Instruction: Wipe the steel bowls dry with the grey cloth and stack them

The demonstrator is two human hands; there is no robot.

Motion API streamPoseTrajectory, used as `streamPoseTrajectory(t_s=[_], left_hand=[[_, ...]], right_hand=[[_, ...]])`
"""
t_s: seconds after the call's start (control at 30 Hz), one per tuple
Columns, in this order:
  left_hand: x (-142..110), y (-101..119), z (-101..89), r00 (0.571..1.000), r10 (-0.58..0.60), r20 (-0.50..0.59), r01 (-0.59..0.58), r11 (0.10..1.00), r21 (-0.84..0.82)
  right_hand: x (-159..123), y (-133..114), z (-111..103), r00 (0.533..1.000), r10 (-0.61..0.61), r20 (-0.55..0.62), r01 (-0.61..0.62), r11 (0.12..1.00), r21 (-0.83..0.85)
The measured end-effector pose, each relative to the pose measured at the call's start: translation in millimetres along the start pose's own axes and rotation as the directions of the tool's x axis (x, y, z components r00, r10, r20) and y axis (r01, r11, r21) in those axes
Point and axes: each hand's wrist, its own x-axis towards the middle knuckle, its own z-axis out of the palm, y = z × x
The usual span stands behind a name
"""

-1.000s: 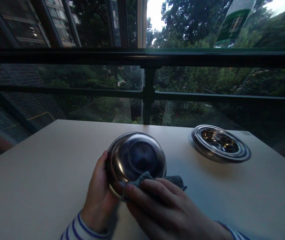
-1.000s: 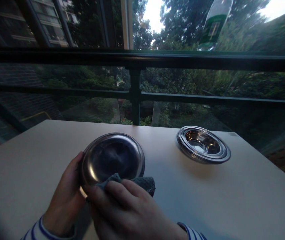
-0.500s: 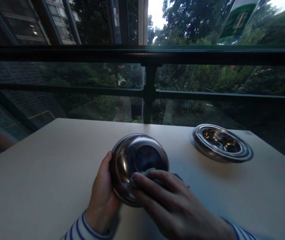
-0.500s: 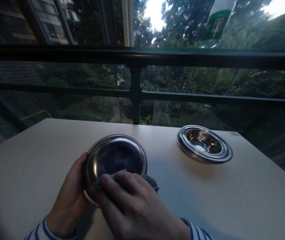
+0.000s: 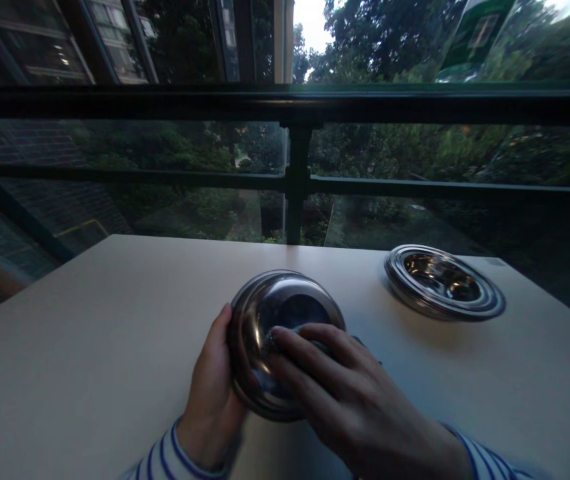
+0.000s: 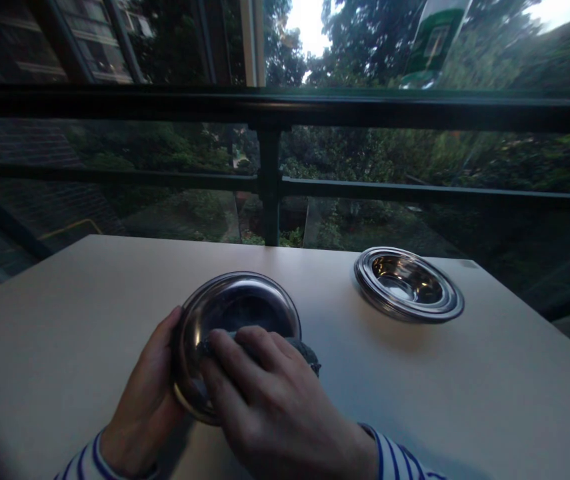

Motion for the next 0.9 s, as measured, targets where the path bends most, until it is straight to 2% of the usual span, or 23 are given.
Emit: streamPoseTrajectory(t_s=[0.1,0.27,0.37,0.57,0.7,0.9], left_hand=[[1.3,-0.8,-0.1,0.999,0.032,-0.023,-0.033,0.999,-0.003],[2.8,-1.1,-3.2,1.000,0.020,-0.016,-0.019,0.999,0.038],[3.4,-0.5,-3.0,0.999,0.039,-0.038,-0.039,0.999,0.001],[2.1,-0.8,-0.7,1.000,-0.009,-0.002,0.009,1.000,0.008],[7.4,7.1,-2.7,0.995,0.075,-0.060,-0.076,0.997,-0.017],[10.2,10.2,-3.8,0.997,0.070,-0.036,-0.070,0.997,-0.012]], right_hand=[[-1.4,1.1,0.4,0.999,-0.003,0.039,0.003,1.000,-0.017],[-3.0,0.4,0.3,1.000,-0.002,0.024,0.002,1.000,-0.007],[-4.0,0.3,1.6,0.999,-0.011,0.040,0.011,1.000,-0.012],[-0.8,-1.2,4.9,0.998,0.001,0.065,-0.003,0.999,0.033],[-1.3,-2.8,6.8,0.997,0.012,0.083,-0.014,1.000,0.025],[-1.0,-5.1,7.2,0.995,-0.101,-0.014,0.100,0.994,-0.050]])
